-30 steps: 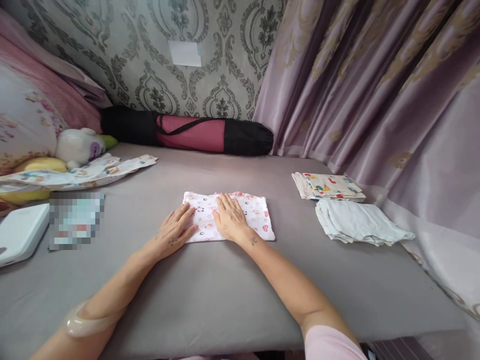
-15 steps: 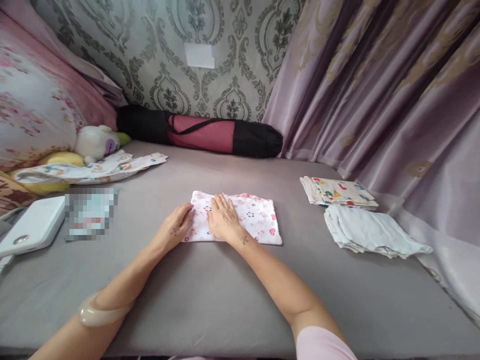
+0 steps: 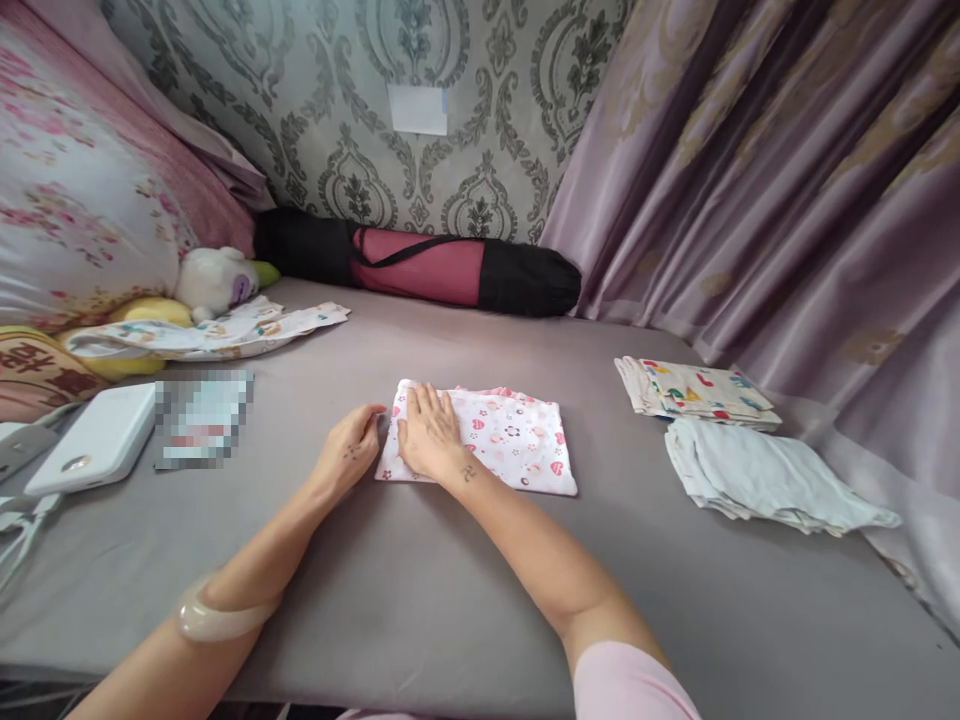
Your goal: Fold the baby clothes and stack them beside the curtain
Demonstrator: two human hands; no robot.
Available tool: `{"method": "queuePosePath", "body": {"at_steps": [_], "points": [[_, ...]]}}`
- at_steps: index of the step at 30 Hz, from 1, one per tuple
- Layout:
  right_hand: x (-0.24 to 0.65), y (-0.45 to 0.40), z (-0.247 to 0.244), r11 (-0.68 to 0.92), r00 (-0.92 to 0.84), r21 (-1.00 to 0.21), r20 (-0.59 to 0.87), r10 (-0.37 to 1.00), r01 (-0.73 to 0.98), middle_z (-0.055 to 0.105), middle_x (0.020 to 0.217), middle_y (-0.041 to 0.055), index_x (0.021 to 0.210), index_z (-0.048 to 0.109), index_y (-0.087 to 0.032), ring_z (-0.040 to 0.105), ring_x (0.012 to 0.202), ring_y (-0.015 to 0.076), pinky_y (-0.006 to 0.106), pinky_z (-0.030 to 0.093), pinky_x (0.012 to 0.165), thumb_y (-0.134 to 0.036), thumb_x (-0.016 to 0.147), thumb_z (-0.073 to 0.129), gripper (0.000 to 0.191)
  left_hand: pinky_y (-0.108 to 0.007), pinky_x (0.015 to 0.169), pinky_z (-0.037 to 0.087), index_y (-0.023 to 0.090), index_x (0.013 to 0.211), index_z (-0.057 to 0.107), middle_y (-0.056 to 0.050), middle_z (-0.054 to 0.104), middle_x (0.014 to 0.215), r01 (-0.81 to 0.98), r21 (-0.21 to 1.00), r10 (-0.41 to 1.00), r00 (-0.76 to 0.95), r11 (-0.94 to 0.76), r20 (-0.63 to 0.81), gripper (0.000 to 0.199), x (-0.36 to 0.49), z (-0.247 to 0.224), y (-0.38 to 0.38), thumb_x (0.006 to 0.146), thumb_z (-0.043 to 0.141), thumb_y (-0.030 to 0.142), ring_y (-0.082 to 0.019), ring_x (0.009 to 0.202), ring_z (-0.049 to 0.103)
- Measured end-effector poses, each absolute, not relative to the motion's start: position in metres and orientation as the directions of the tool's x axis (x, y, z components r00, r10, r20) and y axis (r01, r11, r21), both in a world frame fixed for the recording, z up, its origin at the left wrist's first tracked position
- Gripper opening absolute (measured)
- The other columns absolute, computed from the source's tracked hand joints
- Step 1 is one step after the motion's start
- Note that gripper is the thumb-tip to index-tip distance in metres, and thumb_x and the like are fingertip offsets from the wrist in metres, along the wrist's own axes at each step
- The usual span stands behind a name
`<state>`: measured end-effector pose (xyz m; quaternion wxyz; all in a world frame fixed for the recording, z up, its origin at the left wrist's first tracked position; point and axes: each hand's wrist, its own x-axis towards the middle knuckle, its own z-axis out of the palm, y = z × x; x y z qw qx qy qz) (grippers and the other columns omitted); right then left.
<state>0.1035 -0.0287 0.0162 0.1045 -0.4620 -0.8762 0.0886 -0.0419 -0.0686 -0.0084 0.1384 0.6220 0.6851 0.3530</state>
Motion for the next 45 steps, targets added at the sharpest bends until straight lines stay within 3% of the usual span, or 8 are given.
{"method": "queuePosePath", "body": {"at_steps": [9, 16, 21, 27, 33, 37, 41, 45], "points": [[0.079, -0.032, -0.005, 0.603, -0.6, -0.276, 0.103, 0.793, 0.749, 0.026, 0.159, 0.0161, 0.146, 0.037, -0.003, 0.016, 0.148, 0.0258, 0.048, 0.01, 0.121, -0.031, 0.099, 0.031, 0.055, -0.04, 0.098, 0.049, 0.017, 0.114, 0.059, -0.012, 0.068, 0.117, 0.747, 0.664, 0.948, -0.205, -0.01, 0.244, 0.036, -0.044, -0.015, -0.065, 0.089, 0.035, 0.022, -0.024, 0.112, 0.062], [0.133, -0.012, 0.014, 0.58, -0.592, -0.505, 0.158, 0.79, 0.639, 0.036, 0.155, 0.0126, 0.144, 0.044, -0.013, 0.027, 0.145, 0.0222, 0.041, 0.021, 0.119, -0.03, 0.1, 0.034, 0.049, -0.043, 0.097, 0.048, 0.017, 0.115, 0.056, -0.014, 0.066, 0.115, 0.793, 0.6, 0.935, -0.13, -0.101, 0.329, 0.035, -0.047, -0.02, -0.059, 0.091, 0.034, 0.026, -0.026, 0.109, 0.061], [0.236, 0.017, 0.021, 0.389, -0.369, -0.379, 0.127, 0.921, 0.84, 0.051, 0.143, 0.0143, 0.134, 0.054, -0.014, 0.043, 0.135, 0.0236, 0.042, 0.029, 0.113, -0.019, 0.097, 0.035, 0.042, -0.042, 0.101, 0.045, 0.019, 0.121, 0.054, -0.013, 0.061, 0.125, 0.851, 0.478, 0.941, 0.05, -0.215, 0.335, 0.036, -0.047, -0.002, -0.036, 0.09, 0.04, 0.032, -0.026, 0.116, 0.057], [0.301, 0.026, 0.022, 0.306, -0.338, -0.28, -0.073, 0.938, 0.91, 0.055, 0.137, 0.0131, 0.131, 0.056, -0.016, 0.05, 0.127, 0.024, 0.035, 0.036, 0.105, -0.028, 0.099, 0.038, 0.039, -0.037, 0.099, 0.044, 0.02, 0.121, 0.057, -0.011, 0.065, 0.122, 0.903, 0.289, 0.942, 0.335, -0.318, -0.01, 0.039, -0.028, 0.023, 0.009, 0.089, 0.041, 0.035, -0.025, 0.113, 0.06], [0.298, 0.032, 0.033, 0.257, -0.3, -0.259, -0.139, 0.944, 0.931, 0.055, 0.133, 0.0162, 0.134, 0.055, -0.014, 0.047, 0.129, 0.0267, 0.034, 0.036, 0.105, -0.033, 0.096, 0.046, 0.042, -0.043, 0.106, 0.037, 0.023, 0.122, 0.058, -0.011, 0.06, 0.132, 0.95, 0.142, 0.922, 0.307, -0.28, -0.237, 0.043, -0.011, 0.04, 0.031, 0.085, 0.047, 0.042, -0.027, 0.122, 0.055], [0.294, 0.033, 0.046, 0.243, -0.295, -0.266, -0.18, 0.938, 0.933, 0.055, 0.13, 0.0149, 0.125, 0.062, -0.017, 0.047, 0.128, 0.0272, 0.033, 0.038, 0.103, -0.032, 0.094, 0.051, 0.036, -0.042, 0.103, 0.039, 0.022, 0.12, 0.059, -0.01, 0.063, 0.128, 0.94, 0.2, 0.898, 0.326, -0.275, -0.296, 0.046, -0.011, 0.045, 0.038, 0.08, 0.05, 0.044, -0.027, 0.116, 0.058], [0.293, 0.026, 0.059, 0.251, -0.303, -0.298, -0.142, 0.942, 0.921, 0.057, 0.126, 0.0119, 0.112, 0.066, -0.02, 0.05, 0.124, 0.0248, 0.031, 0.041, 0.099, -0.03, 0.094, 0.053, 0.025, -0.033, 0.087, 0.047, 0.018, 0.114, 0.061, -0.01, 0.067, 0.118, 0.931, 0.277, 0.876, 0.329, -0.238, -0.352, 0.047, -0.011, 0.046, 0.041, 0.076, 0.051, 0.044, -0.025, 0.103, 0.063], [0.301, 0.022, 0.066, 0.269, -0.334, -0.405, -0.099, 0.937, 0.874, 0.064, 0.116, 0.0087, 0.109, 0.066, -0.019, 0.059, 0.106, 0.0214, 0.027, 0.045, 0.086, -0.029, 0.091, 0.055, 0.023, -0.028, 0.073, 0.046, 0.017, 0.099, 0.063, -0.007, 0.069, 0.102, 0.915, 0.317, 0.889, 0.345, -0.248, -0.302, 0.039, -0.014, 0.05, 0.038, 0.073, 0.053, 0.044, -0.023, 0.091, 0.063]]}}
